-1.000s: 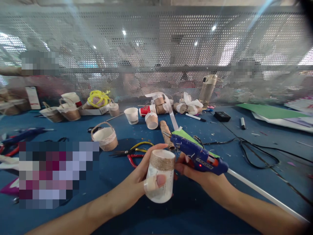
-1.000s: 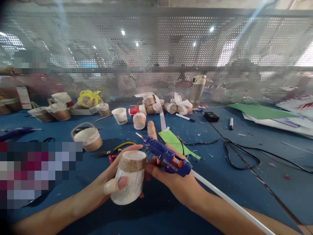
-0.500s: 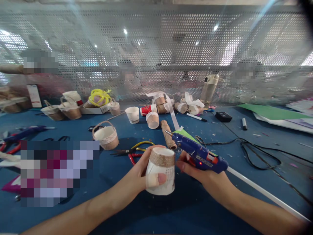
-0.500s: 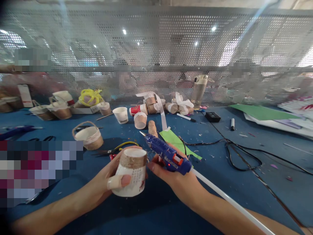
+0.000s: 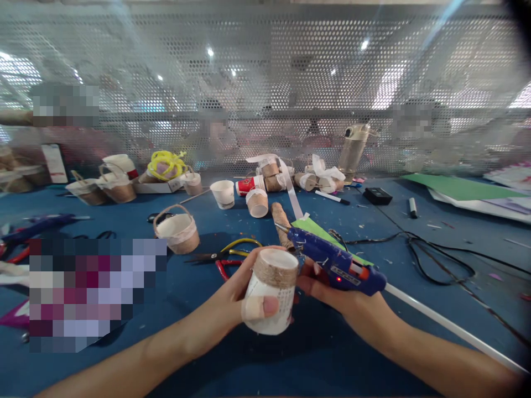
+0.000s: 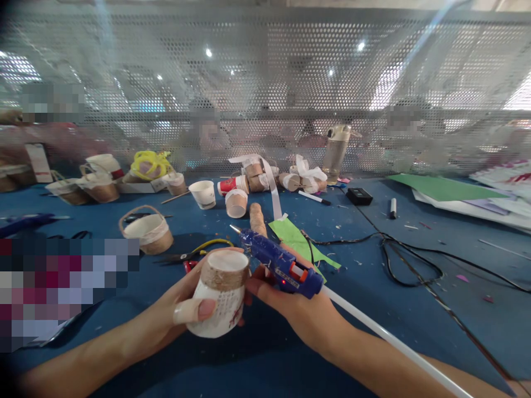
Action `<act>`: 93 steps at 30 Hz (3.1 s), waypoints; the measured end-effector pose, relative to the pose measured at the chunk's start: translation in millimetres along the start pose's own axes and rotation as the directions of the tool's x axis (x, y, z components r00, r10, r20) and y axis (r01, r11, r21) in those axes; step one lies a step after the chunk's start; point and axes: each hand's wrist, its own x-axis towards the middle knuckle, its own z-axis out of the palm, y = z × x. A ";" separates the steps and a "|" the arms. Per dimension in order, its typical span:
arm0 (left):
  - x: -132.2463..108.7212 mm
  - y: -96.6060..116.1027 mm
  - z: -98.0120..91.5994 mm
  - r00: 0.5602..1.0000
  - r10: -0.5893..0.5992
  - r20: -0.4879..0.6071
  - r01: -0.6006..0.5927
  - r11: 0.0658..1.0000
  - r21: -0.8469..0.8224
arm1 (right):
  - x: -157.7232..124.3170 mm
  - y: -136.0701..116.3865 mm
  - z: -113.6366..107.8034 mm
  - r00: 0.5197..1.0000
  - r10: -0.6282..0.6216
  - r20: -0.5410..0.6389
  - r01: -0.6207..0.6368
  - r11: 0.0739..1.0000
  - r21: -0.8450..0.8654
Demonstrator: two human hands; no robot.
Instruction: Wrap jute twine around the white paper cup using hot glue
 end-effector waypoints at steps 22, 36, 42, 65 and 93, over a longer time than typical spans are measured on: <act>1.4 2.3 0.0 0.998 0.016 -0.063 -0.012 0.998 0.056 | 0.8 -0.4 1.8 0.998 0.013 -0.066 -0.015 0.999 -0.030; -1.5 4.5 6.1 0.992 0.017 -0.122 -0.015 1.000 0.018 | 0.8 7.5 -4.7 0.989 -0.031 -0.145 0.015 0.994 -0.105; -3.1 4.2 4.0 0.992 0.044 -0.122 -0.043 0.999 0.016 | 0.2 13.7 -13.0 0.983 -0.038 -0.182 0.005 0.984 -0.178; -5.1 5.6 2.7 0.990 0.036 -0.139 -0.034 0.999 0.020 | 5.0 1.9 -10.3 0.988 0.005 -0.154 -0.029 0.988 -0.153; -8.9 8.4 -6.3 0.995 0.076 -0.058 -0.080 0.995 -0.059 | 1.2 3.5 -14.0 0.994 0.024 -0.102 -0.028 0.999 -0.041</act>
